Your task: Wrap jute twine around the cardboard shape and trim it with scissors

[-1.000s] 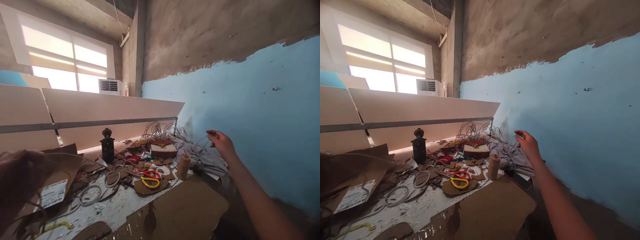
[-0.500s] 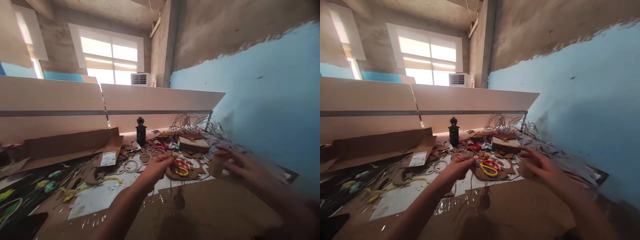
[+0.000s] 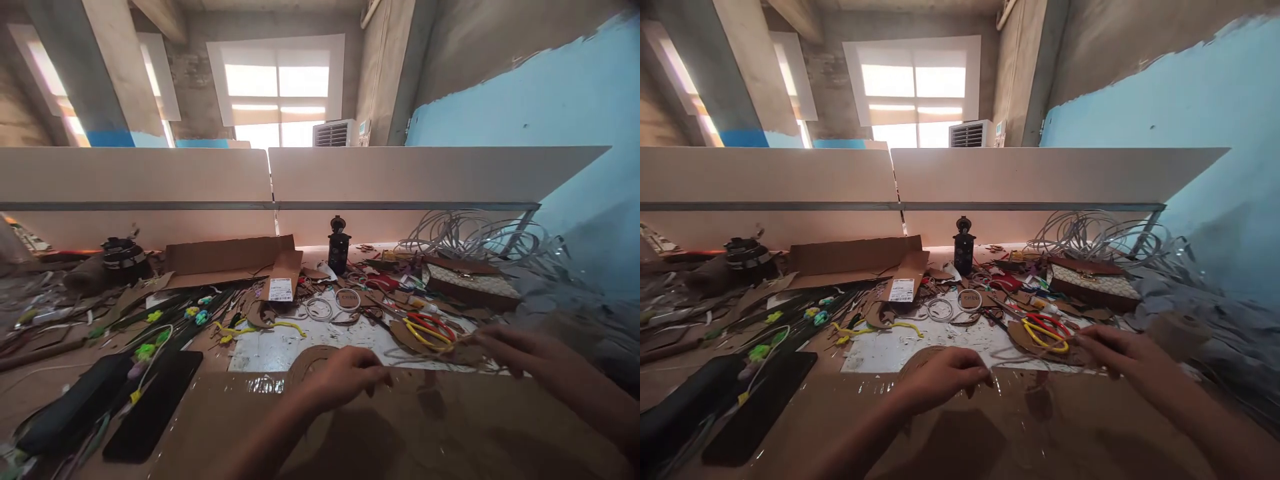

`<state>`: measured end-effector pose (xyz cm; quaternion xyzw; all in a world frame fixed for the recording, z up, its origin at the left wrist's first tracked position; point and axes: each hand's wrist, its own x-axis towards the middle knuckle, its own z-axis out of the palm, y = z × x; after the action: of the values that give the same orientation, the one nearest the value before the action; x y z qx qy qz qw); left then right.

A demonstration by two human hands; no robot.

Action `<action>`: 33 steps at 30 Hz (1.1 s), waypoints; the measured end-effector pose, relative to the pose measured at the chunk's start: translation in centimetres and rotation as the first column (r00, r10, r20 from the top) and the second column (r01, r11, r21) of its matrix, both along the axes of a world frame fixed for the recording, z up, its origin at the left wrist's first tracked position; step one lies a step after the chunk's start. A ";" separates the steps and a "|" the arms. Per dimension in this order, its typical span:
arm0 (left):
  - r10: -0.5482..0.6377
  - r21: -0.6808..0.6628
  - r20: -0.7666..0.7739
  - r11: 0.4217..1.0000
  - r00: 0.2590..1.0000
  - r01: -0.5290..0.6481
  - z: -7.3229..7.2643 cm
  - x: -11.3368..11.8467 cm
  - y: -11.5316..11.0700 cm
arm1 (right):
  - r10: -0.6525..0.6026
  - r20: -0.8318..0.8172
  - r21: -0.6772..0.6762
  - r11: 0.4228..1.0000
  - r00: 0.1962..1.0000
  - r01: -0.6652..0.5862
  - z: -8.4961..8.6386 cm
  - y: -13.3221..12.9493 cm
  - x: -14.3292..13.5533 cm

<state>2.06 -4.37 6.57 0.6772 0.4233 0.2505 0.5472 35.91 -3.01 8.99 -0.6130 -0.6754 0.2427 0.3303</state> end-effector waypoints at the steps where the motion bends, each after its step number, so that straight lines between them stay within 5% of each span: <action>1: 0.005 0.000 -0.053 1.000 0.999 -0.005 -0.5 -1.2 0.1 | -0.007 0.078 0.008 1.000 0.997 0.006 -0.3 0.5 1.2; 4: 0.096 0.048 -0.167 0.995 0.981 -0.089 -1.3 -5.0 0.6 | -0.070 0.266 -0.023 0.997 0.961 0.079 -1.8 2.0 4.2; 6: 0.282 0.231 -0.297 0.948 0.912 -0.218 -1.5 -7.4 0.9 | -0.119 0.346 0.011 0.992 0.931 0.123 -2.7 2.7 5.1; 9: 0.435 0.398 -0.460 0.880 0.774 -0.258 -1.6 -10.1 0.9 | -0.185 0.411 0.104 0.982 0.893 0.156 -2.8 2.2 4.1; 13: 0.472 0.394 -0.610 0.877 0.637 -0.274 -2.1 -11.3 0.8 | 0.094 0.313 0.022 0.994 0.945 -0.106 -1.6 0.3 -0.9; 16: 0.410 0.310 -0.625 0.911 0.664 -0.271 -2.4 -10.9 0.5 | 0.242 0.324 -0.066 0.970 0.915 -0.233 -1.5 -0.3 -4.0; 23: 0.413 0.213 -0.512 0.910 0.753 -0.355 -3.6 -11.1 0.4 | 0.114 0.486 -0.113 0.991 0.866 -0.067 -3.7 -0.4 -3.7; 27: 0.431 0.032 -0.177 0.901 0.885 -0.433 -4.9 -11.3 1.1 | 0.147 0.435 -0.114 0.988 0.888 -0.108 -4.7 -2.1 -3.6; 30: 0.510 -0.129 0.082 0.857 0.856 -0.498 -5.4 -10.9 1.0 | 0.164 0.417 -0.118 0.985 0.894 -0.126 -5.6 -3.5 -3.8; 33: 0.576 -0.256 0.168 0.809 0.800 -0.528 -5.2 -10.5 0.8 | 0.099 0.484 -0.108 0.993 0.869 -0.053 -6.3 -4.1 -3.6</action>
<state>-8.41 -3.61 1.34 0.4313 0.5569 0.4355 0.5605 32.26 -7.12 2.65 -0.6419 -0.7486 0.1233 0.1111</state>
